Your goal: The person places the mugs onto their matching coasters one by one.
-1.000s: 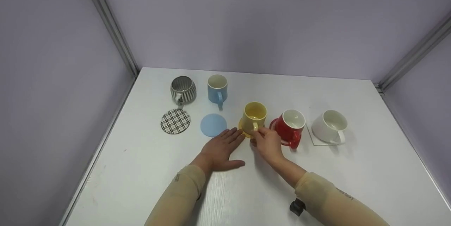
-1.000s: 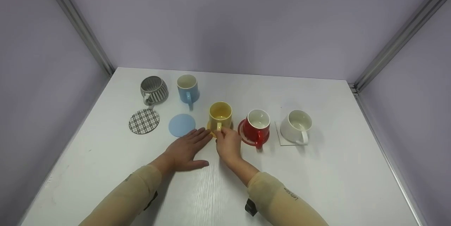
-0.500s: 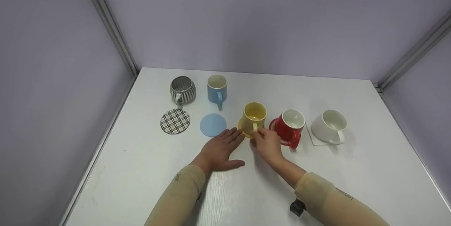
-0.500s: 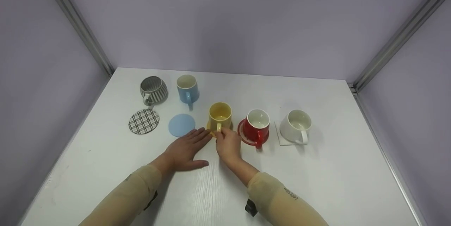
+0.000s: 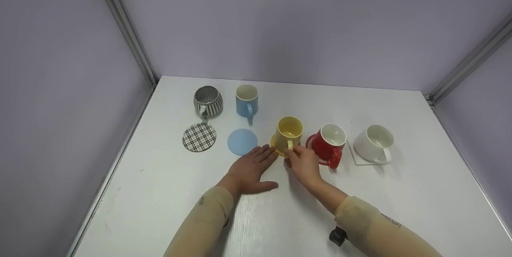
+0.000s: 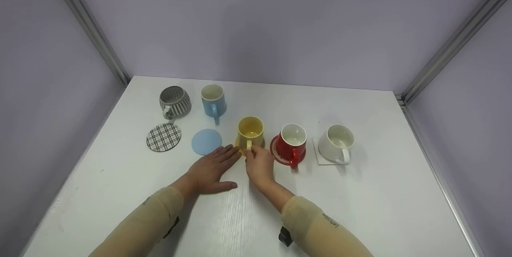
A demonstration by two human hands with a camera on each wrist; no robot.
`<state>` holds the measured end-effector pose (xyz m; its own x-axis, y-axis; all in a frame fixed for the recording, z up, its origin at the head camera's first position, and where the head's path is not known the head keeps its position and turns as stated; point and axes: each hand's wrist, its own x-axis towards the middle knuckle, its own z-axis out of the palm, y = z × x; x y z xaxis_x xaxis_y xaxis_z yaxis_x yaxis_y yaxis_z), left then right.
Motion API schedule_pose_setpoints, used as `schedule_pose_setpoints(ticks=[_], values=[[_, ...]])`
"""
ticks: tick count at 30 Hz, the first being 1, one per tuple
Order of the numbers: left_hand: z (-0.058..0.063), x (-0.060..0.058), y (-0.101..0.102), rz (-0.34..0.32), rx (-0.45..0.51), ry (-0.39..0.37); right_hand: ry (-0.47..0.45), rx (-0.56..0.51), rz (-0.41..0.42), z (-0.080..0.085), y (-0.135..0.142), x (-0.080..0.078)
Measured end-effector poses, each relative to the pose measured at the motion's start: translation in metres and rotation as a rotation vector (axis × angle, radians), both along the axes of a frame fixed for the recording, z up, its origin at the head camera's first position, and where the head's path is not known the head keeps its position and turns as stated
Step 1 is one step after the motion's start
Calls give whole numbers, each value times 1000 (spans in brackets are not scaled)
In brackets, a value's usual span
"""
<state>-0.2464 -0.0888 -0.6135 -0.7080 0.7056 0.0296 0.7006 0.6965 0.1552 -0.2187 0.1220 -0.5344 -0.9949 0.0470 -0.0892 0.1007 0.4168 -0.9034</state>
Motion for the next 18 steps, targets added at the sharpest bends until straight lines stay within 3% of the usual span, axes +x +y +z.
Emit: schedule_pose_setpoints(ticks=[18], values=[[3, 1, 1, 11, 2, -27, -10, 2, 4, -1, 0, 0]])
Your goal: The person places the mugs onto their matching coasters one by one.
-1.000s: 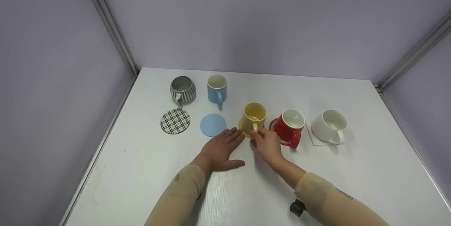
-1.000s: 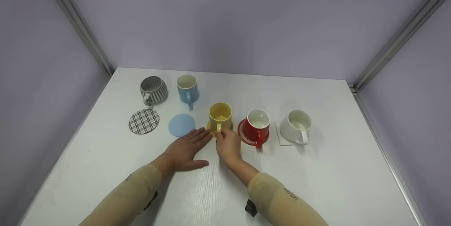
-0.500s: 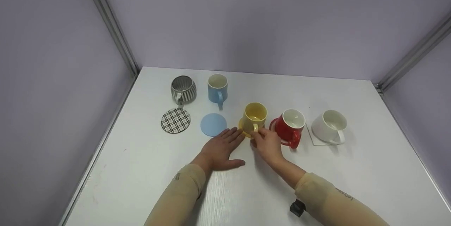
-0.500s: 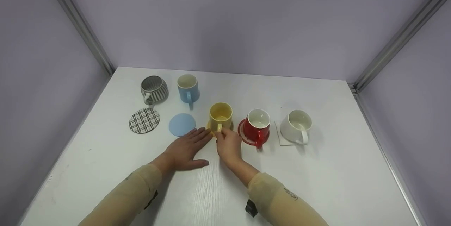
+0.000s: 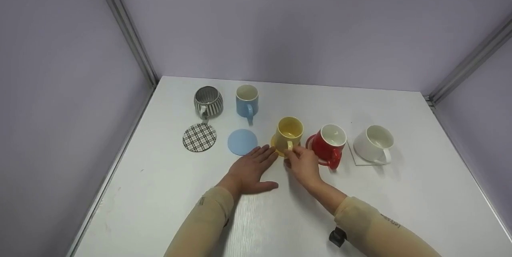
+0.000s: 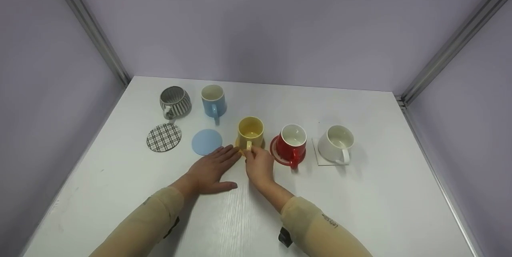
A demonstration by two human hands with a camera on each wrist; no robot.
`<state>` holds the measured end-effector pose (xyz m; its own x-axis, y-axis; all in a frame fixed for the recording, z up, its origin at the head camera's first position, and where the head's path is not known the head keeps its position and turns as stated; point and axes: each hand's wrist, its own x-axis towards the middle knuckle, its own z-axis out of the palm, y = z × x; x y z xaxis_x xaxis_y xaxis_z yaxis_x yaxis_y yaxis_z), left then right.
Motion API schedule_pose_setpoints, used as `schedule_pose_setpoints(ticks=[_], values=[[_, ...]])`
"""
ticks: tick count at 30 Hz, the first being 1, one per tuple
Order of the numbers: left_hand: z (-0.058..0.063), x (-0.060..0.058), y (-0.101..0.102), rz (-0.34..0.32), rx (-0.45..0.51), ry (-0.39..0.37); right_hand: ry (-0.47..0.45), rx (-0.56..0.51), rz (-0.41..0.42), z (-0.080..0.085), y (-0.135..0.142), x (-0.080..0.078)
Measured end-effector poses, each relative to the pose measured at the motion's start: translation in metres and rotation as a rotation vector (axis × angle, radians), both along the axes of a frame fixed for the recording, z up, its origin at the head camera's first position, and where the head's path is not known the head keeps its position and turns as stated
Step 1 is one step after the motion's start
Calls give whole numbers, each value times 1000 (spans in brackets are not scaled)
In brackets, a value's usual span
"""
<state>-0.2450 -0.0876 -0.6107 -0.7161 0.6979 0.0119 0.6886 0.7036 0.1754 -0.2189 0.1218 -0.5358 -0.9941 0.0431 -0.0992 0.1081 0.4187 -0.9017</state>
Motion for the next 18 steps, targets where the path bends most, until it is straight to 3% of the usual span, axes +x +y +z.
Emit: schedule_pose_setpoints(ticks=[7, 18], values=[[0, 0, 0, 0, -1, 26, 30, 26, 10, 0, -1, 1], [1, 0, 0, 5, 5, -6, 17, 26, 6, 2, -2, 1]])
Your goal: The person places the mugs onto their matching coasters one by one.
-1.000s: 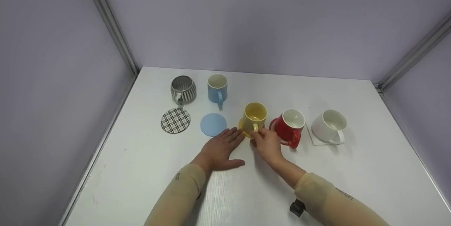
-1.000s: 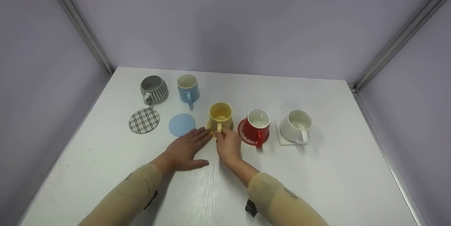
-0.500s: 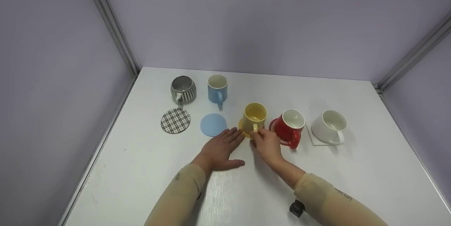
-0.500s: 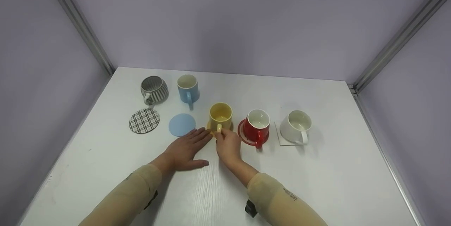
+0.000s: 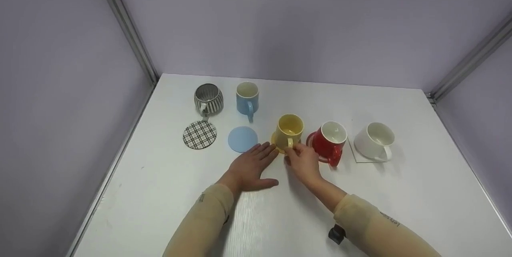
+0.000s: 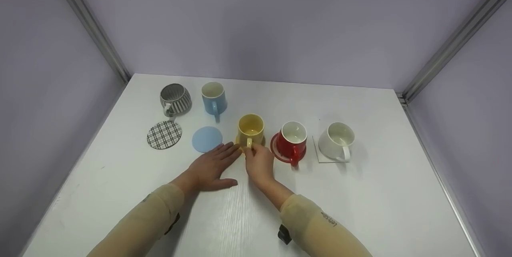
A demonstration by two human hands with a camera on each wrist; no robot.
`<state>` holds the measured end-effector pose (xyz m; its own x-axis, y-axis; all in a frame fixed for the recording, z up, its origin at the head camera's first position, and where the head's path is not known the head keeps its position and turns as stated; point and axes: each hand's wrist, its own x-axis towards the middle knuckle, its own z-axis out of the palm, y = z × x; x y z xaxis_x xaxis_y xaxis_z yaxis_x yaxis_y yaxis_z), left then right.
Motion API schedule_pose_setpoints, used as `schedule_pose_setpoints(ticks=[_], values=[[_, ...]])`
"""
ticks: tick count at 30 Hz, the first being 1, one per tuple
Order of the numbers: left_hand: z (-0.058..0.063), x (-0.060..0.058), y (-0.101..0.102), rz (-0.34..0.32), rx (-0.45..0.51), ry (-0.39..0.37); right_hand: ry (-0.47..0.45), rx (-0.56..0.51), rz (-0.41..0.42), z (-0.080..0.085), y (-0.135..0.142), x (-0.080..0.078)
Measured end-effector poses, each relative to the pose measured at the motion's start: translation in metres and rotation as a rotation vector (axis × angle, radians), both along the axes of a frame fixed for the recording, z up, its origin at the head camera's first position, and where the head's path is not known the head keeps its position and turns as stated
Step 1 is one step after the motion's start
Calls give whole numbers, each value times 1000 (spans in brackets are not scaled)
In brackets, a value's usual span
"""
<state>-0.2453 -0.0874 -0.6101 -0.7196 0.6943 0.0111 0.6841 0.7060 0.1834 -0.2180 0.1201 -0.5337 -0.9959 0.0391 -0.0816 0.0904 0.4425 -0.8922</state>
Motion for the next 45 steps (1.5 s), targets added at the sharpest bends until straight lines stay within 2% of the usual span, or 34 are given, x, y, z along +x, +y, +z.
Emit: schedule_pose_setpoints(ticks=[5, 11, 17, 22, 27, 30, 33, 39, 42, 45], values=[[4, -1, 1, -17, 21, 21, 1, 25, -8, 1, 1, -2], [2, -1, 1, -29, 20, 63, 49, 84, -1, 1, 2, -1], [-1, 6, -2, 6, -5, 50, 97, 147, 29, 2, 2, 7], [3, 11, -4, 46, 5, 47, 88, 171, 19, 13, 4, 14], [18, 12, -9, 82, 52, 42, 131, 286, -12, 26, 8, 18], [30, 9, -16, 98, 77, 57, 206, 391, -29, 31, 9, 20], [41, 2, -31, 138, 90, 69, 317, 447, -11, 32, 6, 19], [62, -11, -68, 265, 155, 85, 564, 502, 134, 24, -9, 18], [71, -16, -83, 331, 185, 84, 624, 518, 205, 18, -19, 17], [79, -19, -95, 384, 201, 77, 627, 540, 264, 11, -28, 16]])
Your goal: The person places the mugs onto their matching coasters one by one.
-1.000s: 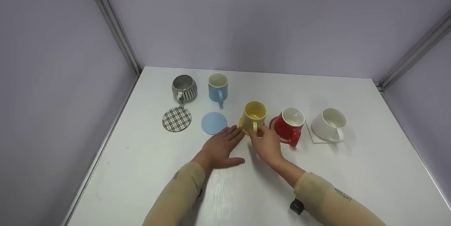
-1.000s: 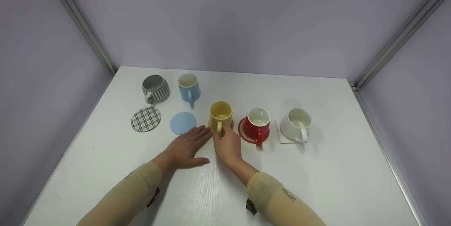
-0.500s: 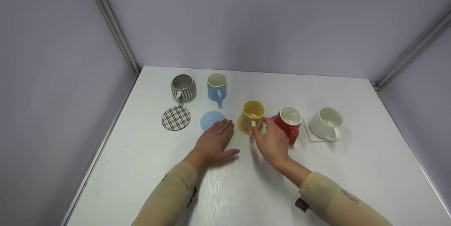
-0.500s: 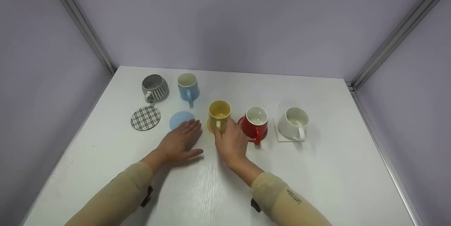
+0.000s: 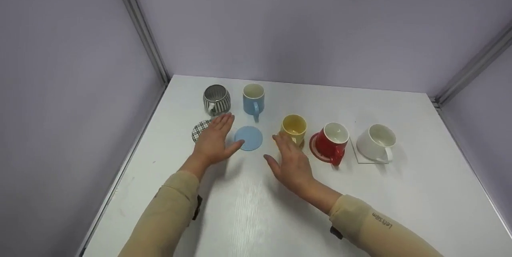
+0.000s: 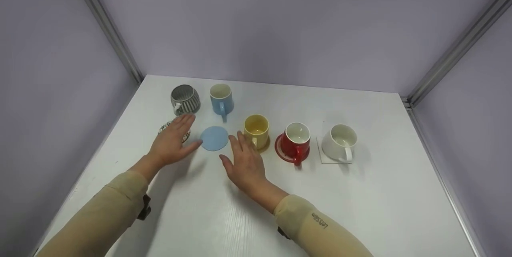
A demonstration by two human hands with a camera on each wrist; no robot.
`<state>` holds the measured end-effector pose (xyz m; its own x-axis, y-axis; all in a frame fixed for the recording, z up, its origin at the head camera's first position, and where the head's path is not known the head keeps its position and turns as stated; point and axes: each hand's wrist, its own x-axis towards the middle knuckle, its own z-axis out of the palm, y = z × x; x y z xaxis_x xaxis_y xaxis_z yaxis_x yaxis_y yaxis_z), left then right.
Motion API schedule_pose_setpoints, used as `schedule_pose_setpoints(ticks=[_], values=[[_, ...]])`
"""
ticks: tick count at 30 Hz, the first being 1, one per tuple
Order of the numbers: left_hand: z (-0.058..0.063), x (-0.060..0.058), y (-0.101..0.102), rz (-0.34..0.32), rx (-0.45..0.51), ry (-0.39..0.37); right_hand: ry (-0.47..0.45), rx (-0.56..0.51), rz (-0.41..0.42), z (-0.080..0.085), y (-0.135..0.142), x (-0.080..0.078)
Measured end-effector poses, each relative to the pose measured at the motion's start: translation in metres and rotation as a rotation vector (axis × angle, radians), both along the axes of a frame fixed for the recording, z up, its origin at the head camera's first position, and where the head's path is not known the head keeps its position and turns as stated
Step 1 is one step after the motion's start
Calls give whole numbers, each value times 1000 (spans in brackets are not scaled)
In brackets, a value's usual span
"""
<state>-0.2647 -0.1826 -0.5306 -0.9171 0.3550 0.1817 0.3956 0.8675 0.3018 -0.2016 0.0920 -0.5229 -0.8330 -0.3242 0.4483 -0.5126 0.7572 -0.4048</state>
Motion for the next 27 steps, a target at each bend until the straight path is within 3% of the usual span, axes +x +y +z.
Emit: schedule_pose_setpoints(ticks=[6, 12, 16, 21, 27], values=[[13, -1, -18, 88, 26, 10, -124, 166, 87, -16, -14, -1], [19, 3, -27, 107, 46, 26, -175, 365, 191, -35, -23, -7], [18, 3, -28, 115, 68, 24, -229, 462, 211, -49, -26, -14], [18, 1, -29, 135, 84, 19, -283, 501, 226, -60, -24, -23], [20, 0, -31, 169, 115, 0, -281, 524, 260, -66, -21, -29]])
